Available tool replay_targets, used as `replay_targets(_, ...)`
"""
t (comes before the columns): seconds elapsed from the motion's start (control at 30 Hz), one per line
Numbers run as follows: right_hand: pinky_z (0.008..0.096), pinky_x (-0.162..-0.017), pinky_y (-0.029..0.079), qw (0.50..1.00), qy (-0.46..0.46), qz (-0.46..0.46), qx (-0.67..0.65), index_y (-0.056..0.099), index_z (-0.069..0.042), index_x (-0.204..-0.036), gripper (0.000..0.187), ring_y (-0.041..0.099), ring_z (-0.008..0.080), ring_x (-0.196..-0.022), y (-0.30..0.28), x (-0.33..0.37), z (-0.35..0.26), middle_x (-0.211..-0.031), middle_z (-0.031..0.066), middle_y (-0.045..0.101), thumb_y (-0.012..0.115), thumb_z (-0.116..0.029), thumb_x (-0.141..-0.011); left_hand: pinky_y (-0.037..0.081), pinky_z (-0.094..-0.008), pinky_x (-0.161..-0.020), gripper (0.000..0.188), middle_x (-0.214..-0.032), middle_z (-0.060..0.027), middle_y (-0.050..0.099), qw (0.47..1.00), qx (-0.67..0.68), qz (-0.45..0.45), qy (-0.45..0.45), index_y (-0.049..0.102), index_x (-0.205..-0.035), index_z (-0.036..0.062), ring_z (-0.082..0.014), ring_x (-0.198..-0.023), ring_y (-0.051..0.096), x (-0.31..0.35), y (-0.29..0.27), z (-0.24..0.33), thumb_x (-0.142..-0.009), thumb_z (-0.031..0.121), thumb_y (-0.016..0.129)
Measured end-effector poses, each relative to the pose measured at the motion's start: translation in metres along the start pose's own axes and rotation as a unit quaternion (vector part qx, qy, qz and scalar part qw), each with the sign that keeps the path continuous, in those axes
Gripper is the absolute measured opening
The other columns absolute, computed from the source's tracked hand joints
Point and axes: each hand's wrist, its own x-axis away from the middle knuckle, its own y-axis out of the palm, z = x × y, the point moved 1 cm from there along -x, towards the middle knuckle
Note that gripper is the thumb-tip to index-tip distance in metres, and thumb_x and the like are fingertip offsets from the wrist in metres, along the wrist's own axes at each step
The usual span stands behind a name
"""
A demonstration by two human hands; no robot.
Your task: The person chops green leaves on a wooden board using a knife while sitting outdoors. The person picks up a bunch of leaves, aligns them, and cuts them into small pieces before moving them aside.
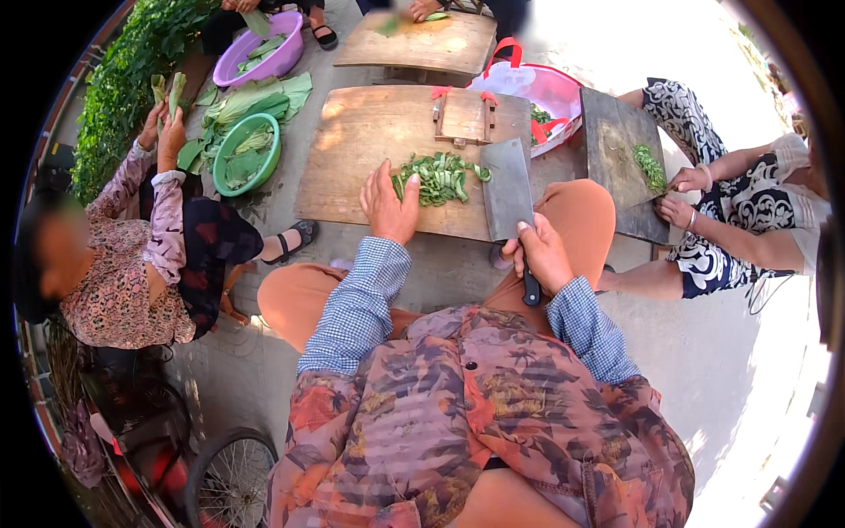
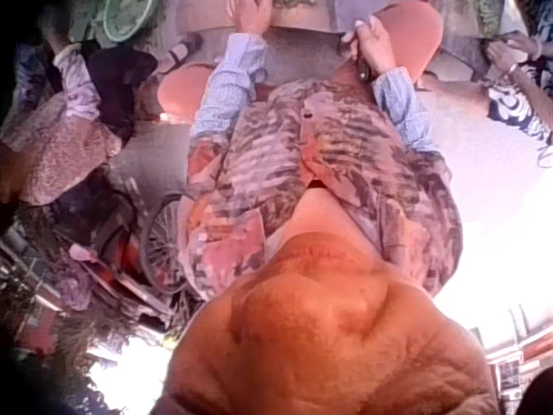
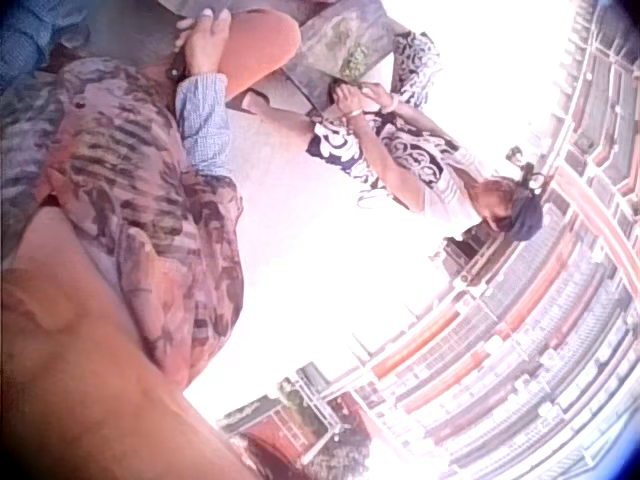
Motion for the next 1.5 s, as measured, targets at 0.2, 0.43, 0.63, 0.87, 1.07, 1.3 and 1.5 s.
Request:
replay_targets(0.2, 0.0267, -0.046, 0.048, 0.999, 0.025, 0.038, 0.022, 0.045, -0.001, -0.127, 0.024, 0.053, 0.0103, -0.050, 0.000, -0.008, 0.009, -0.082, 0.0079, 0.067, 0.045, -0.019, -0.112, 0.022, -0.0576, -0.123, 0.070, -0.150, -0.0253, 0.053, 0.999, -0.015, 0.013, 0.035, 0.048, -0.150, -0.0008, -0.0413, -0.145, 0.042, -0.006, 0.012, 0.011, -0.101, 0.048, 0.062)
replay_targets(0.43, 0.0295, -0.046, 0.049, 0.999, 0.036, 0.006, 0.037, 0.038, 0.005, -0.130, 0.031, 0.054, 0.0119, -0.050, 0.028, -0.019, 0.005, -0.084, 0.0096, 0.067, 0.045, -0.018, -0.111, 0.023, -0.0569, -0.123, 0.075, -0.150, -0.0266, 0.053, 0.999, -0.011, -0.002, 0.047, 0.048, -0.149, -0.0017, -0.0442, -0.146, 0.041, -0.023, 0.025, 0.022, -0.100, 0.053, 0.064)
replay_targets(0.63, 0.0306, -0.047, 0.051, 0.998, 0.035, 0.010, 0.053, 0.039, 0.002, -0.126, 0.025, 0.056, 0.0132, -0.050, 0.035, -0.011, 0.016, -0.084, 0.0103, 0.067, 0.045, -0.017, -0.111, 0.022, -0.0572, -0.124, 0.077, -0.150, -0.0270, 0.053, 0.998, -0.011, -0.016, 0.057, 0.048, -0.149, -0.0017, -0.0442, -0.146, 0.040, -0.022, 0.029, 0.029, -0.099, 0.055, 0.065)
replay_targets(0.87, 0.0309, -0.046, 0.051, 0.999, 0.038, -0.013, 0.037, 0.041, 0.001, -0.125, 0.022, 0.058, 0.0139, -0.050, 0.052, -0.024, 0.012, -0.084, 0.0112, 0.067, 0.045, -0.016, -0.110, 0.022, -0.0581, -0.124, 0.078, -0.149, -0.0263, 0.054, 0.998, 0.016, -0.021, 0.058, 0.049, -0.148, -0.0013, -0.0430, -0.146, 0.042, -0.025, 0.030, 0.034, -0.097, 0.056, 0.066)
replay_targets(1.07, 0.0312, -0.047, 0.052, 0.997, 0.043, 0.004, 0.062, 0.042, 0.002, -0.123, 0.022, 0.059, 0.0140, -0.051, 0.056, -0.023, 0.010, -0.083, 0.0117, 0.067, 0.044, -0.014, -0.110, 0.023, -0.0571, -0.123, 0.078, -0.145, -0.0257, 0.057, 0.998, 0.015, -0.011, 0.066, 0.050, -0.147, -0.0014, -0.0424, -0.144, 0.044, -0.027, 0.033, 0.037, -0.095, 0.055, 0.069)
replay_targets(1.3, 0.0304, -0.047, 0.050, 0.997, 0.026, -0.013, 0.073, 0.044, 0.001, -0.125, 0.022, 0.058, 0.0139, -0.049, 0.058, -0.020, 0.011, -0.082, 0.0110, 0.068, 0.043, -0.015, -0.110, 0.023, -0.0568, -0.123, 0.078, -0.143, -0.0256, 0.058, 0.998, 0.027, -0.017, 0.060, 0.051, -0.146, -0.0017, -0.0426, -0.143, 0.045, -0.028, 0.035, 0.041, -0.093, 0.052, 0.073)
replay_targets(1.5, 0.0304, -0.048, 0.050, 0.996, 0.034, -0.028, 0.074, 0.045, -0.002, -0.129, 0.023, 0.056, 0.0137, -0.049, 0.061, -0.029, 0.006, -0.081, 0.0094, 0.066, 0.043, -0.015, -0.111, 0.023, -0.0576, -0.123, 0.075, -0.142, -0.0247, 0.059, 0.998, 0.041, -0.010, 0.047, 0.052, -0.145, -0.0009, -0.0429, -0.141, 0.045, -0.023, 0.032, 0.043, -0.093, 0.048, 0.074)
